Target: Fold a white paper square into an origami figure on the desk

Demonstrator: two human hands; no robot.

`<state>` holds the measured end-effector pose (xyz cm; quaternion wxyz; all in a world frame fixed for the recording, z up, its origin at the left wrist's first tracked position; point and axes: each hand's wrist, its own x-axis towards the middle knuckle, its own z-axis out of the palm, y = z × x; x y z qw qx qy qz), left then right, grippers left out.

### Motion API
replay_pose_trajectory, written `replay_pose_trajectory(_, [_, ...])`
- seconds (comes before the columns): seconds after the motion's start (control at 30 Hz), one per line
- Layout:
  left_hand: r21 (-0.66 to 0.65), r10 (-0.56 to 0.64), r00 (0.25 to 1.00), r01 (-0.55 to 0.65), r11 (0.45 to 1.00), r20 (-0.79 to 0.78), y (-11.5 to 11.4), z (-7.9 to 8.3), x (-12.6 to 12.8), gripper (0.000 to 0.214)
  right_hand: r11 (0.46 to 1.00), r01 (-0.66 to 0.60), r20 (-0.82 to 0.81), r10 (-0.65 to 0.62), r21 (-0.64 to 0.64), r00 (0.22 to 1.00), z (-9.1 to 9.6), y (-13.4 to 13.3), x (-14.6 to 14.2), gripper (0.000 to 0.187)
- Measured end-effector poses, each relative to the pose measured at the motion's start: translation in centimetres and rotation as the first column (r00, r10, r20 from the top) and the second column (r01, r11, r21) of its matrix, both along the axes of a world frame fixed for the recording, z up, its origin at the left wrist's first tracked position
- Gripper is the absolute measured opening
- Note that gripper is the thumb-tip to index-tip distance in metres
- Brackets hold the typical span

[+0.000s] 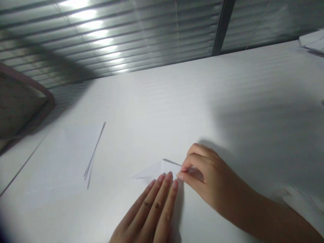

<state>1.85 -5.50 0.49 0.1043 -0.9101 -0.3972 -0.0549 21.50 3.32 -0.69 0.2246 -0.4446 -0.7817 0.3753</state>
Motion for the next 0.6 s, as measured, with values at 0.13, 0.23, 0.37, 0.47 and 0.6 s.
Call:
replay_pose_trajectory(0.13, [0.006, 0.004, 1.0, -0.004, 1.0, 0.029, 0.1, -0.1, -0.1, 0.047, 0.998, 0.04, 0.019, -0.039, -0.054, 0.999, 0.4, 0.3, 1.1, 0.01])
replay_pose_trajectory(0.23, [-0.023, 0.007, 1.0, -0.006, 1.0, 0.025, 0.3, -0.1, -0.1, 0.048, 0.995, 0.08, 0.057, -0.076, -0.059, 0.995, 0.7, 0.4, 1.4, 0.009])
replay_pose_trajectory(0.37, [-0.051, 0.007, 1.0, -0.006, 0.999, 0.024, 0.4, 0.0, 0.0, 0.048, 0.998, 0.054, 0.067, -0.052, -0.038, 0.996, 0.8, 0.2, 1.1, 0.01])
replay_pose_trajectory(0.47, [-0.029, 0.027, 0.998, -0.025, 0.999, 0.048, 0.4, -0.2, 0.2, 0.046, 0.997, 0.068, 0.078, -0.066, -0.027, 0.995, 0.9, 0.0, 0.8, 0.012])
replay_pose_trajectory(0.6, [-0.012, 0.035, 0.998, -0.035, 0.999, 0.051, 0.3, -0.2, 0.2, 0.045, 0.997, 0.069, 0.098, -0.066, -0.03, 0.993, 1.1, -0.2, 0.6, 0.016])
